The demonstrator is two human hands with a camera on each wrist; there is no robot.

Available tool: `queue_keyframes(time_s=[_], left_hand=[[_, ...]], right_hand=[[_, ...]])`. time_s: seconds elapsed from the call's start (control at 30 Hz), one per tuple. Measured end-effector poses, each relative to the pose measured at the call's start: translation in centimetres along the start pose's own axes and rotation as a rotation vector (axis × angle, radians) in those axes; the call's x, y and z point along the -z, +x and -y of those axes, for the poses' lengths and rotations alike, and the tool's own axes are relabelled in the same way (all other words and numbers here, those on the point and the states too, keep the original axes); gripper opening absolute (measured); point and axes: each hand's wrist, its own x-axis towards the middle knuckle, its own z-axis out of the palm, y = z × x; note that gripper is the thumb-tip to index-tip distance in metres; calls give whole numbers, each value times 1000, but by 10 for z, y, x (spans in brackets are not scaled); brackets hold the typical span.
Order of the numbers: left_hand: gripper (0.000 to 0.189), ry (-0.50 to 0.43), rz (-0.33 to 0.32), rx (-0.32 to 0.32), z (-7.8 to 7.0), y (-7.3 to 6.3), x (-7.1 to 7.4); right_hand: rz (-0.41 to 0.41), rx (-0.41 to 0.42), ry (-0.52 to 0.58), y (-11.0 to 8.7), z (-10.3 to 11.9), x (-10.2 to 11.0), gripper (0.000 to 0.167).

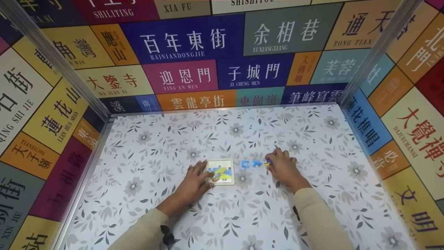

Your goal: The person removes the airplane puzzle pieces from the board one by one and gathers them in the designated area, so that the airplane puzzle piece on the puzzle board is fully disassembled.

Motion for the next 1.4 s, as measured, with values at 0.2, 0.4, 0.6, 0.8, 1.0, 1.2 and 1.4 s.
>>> queue_keyframes(time_s=[0.2, 0.4, 0.6, 0.8, 1.0, 1.2, 1.4], left_hand=[[43, 1, 8, 3, 1, 0, 1], [41, -12, -4, -2, 0, 0, 0], [44, 7, 24, 37, -4, 0, 2], [45, 29, 58, 76, -6, 1, 4], [59, 17, 49, 82, -4, 1, 3], [79, 25, 41, 84, -3, 1, 4], [83, 13, 33, 72, 0, 3, 3]], right_hand=[[13, 2, 9, 0, 1, 1, 33], [25, -4, 18, -1, 1, 1, 34], [40, -5, 29, -2, 2, 3, 35], [51, -32, 33, 0, 6, 5, 38], [34, -41, 38, 7, 15, 3, 42], [2, 6, 52, 16, 37, -6, 40], [4, 41, 59, 25, 63, -20, 33]])
